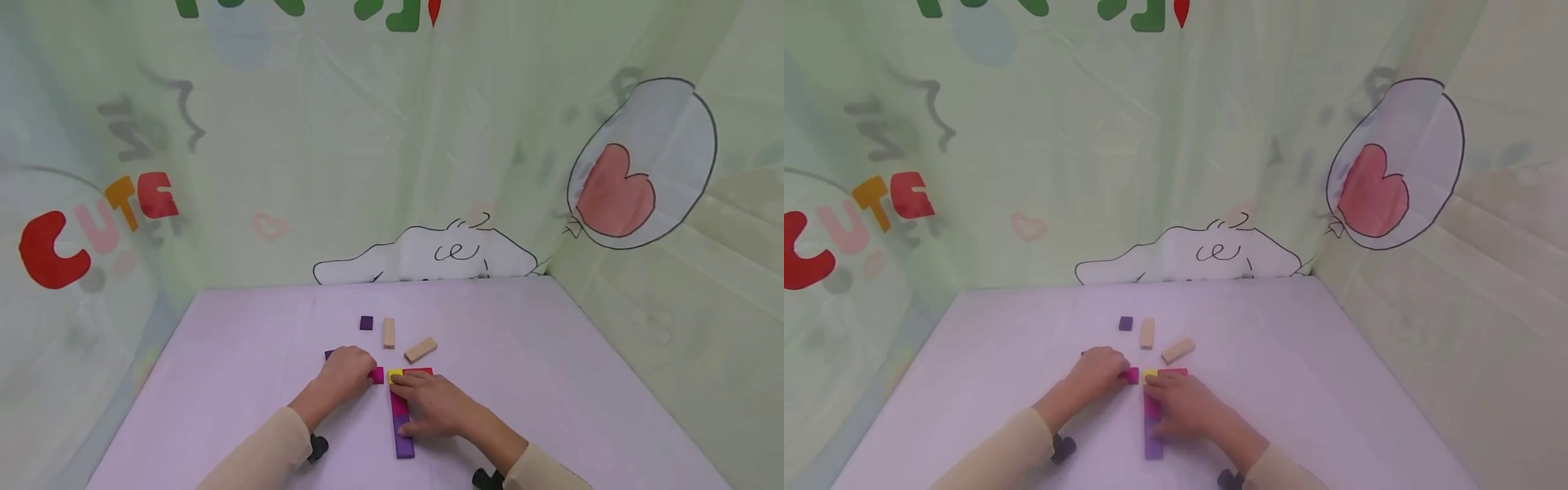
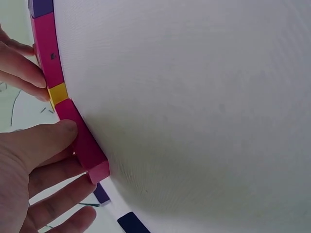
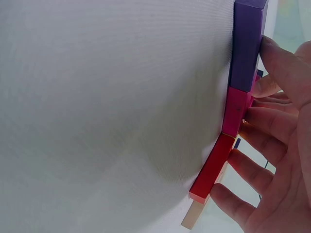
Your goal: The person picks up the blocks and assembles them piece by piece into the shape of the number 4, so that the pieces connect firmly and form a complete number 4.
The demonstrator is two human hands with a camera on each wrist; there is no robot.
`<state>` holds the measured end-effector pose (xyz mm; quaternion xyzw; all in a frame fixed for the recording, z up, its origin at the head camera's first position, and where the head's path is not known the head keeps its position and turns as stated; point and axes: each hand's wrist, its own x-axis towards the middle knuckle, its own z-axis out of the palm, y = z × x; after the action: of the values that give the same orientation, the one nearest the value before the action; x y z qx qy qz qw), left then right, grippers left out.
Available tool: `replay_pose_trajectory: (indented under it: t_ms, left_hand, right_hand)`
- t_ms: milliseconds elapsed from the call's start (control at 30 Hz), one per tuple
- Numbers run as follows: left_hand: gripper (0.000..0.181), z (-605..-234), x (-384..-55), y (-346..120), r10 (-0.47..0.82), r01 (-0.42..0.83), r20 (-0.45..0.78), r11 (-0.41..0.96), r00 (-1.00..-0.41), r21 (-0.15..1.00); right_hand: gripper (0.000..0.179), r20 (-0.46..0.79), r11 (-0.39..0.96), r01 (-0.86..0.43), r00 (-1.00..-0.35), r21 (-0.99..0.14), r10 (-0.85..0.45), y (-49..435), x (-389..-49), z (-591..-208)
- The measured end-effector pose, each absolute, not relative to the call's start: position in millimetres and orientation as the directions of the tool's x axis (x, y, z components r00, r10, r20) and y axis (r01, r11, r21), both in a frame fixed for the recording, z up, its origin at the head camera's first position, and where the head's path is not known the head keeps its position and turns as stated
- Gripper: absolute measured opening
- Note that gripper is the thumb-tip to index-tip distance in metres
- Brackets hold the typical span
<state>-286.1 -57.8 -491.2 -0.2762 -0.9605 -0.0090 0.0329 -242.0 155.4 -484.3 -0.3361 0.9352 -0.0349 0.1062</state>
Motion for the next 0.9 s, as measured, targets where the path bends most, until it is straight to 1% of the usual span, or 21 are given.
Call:
replay_pose_trajectory:
  t_ms: [167,533,767,900]
  left_hand:
    - [0.010,-488.3,-285.2,-59.6,0.530,0.532,0.069,0.846,-0.845,0.027]
    - [0.013,-482.7,-283.3,-56.5,0.529,0.530,0.043,0.848,-0.848,0.021]
    - [0.014,-486.3,-283.5,-54.1,0.551,0.552,0.044,0.834,-0.834,0.025]
    - [0.014,-490.3,-283.2,-53.0,0.556,0.557,0.051,0.830,-0.830,0.007]
  right_hand:
    - [0.075,-0.163,0.766,-0.630,-0.748,-0.127,-0.643,155.1,-244.5,-483.1]
    - [0.076,-0.154,0.764,-0.634,-0.748,-0.124,-0.646,156.2,-245.7,-482.1]
    - [0.075,-0.175,0.780,-0.604,-0.760,-0.165,-0.626,155.7,-244.1,-483.9]
    - [0.075,-0.180,0.780,-0.604,-0.759,-0.164,-0.626,154.9,-243.3,-484.9]
